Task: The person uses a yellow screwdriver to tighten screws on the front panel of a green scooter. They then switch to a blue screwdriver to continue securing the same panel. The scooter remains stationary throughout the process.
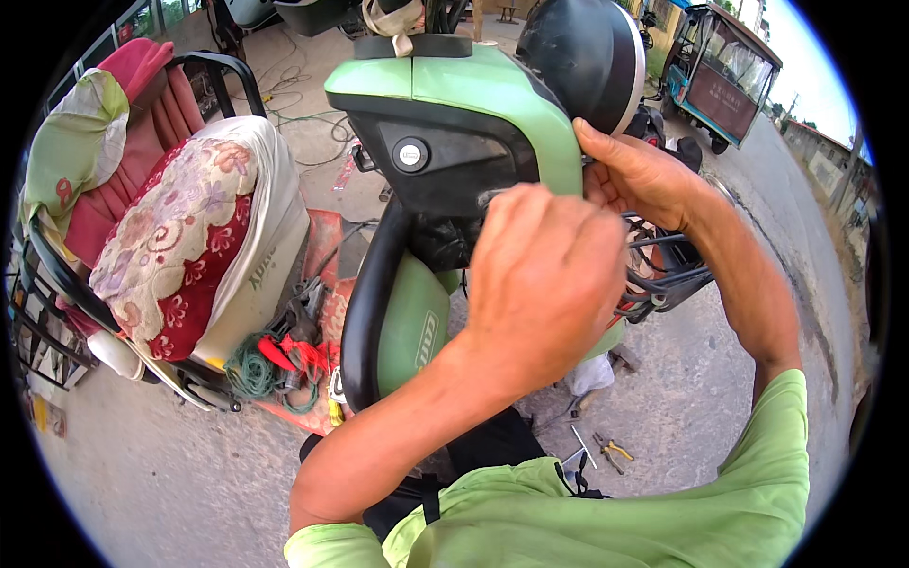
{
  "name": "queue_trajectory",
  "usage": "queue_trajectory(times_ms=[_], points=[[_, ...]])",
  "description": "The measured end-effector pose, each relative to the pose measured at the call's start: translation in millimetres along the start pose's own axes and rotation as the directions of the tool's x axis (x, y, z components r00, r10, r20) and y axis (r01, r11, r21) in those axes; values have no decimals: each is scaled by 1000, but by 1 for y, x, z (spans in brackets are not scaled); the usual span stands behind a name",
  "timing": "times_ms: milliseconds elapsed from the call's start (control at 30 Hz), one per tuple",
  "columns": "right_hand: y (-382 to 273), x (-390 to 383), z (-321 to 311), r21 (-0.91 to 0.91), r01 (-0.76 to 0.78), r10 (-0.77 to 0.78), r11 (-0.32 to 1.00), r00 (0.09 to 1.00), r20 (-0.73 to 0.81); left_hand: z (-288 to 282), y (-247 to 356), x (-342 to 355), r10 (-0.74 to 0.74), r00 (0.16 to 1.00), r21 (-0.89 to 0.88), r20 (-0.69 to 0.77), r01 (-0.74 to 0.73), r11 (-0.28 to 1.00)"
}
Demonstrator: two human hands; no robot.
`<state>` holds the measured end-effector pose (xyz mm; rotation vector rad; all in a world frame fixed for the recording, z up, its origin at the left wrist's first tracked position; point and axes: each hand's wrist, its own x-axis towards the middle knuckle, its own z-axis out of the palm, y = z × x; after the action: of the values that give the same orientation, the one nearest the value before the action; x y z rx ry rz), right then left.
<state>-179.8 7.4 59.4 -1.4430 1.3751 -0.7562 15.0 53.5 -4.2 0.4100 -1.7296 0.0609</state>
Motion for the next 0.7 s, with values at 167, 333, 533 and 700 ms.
queue_trajectory(times_ms=[167, 333, 533, 700], points=[[5, -2, 9, -186, 104, -134, 977, 978, -160, -72, -13, -30, -353, 932, -207, 78, 362, 909], [19, 4, 30, -52, 235, -240, 971, 931, -275, -104, -20, -60, -686, 718, -576, 123, 614, 539], [23, 8, 58, 130, 375, -332, 918, 905, -266, -97, -24, -57, -756, 639, -744, 143, 573, 343], [34, 15, 46, 133, 371, -310, 919, 888, -340, -60, 6, -60, -831, 520, -920, 197, 391, 27]])
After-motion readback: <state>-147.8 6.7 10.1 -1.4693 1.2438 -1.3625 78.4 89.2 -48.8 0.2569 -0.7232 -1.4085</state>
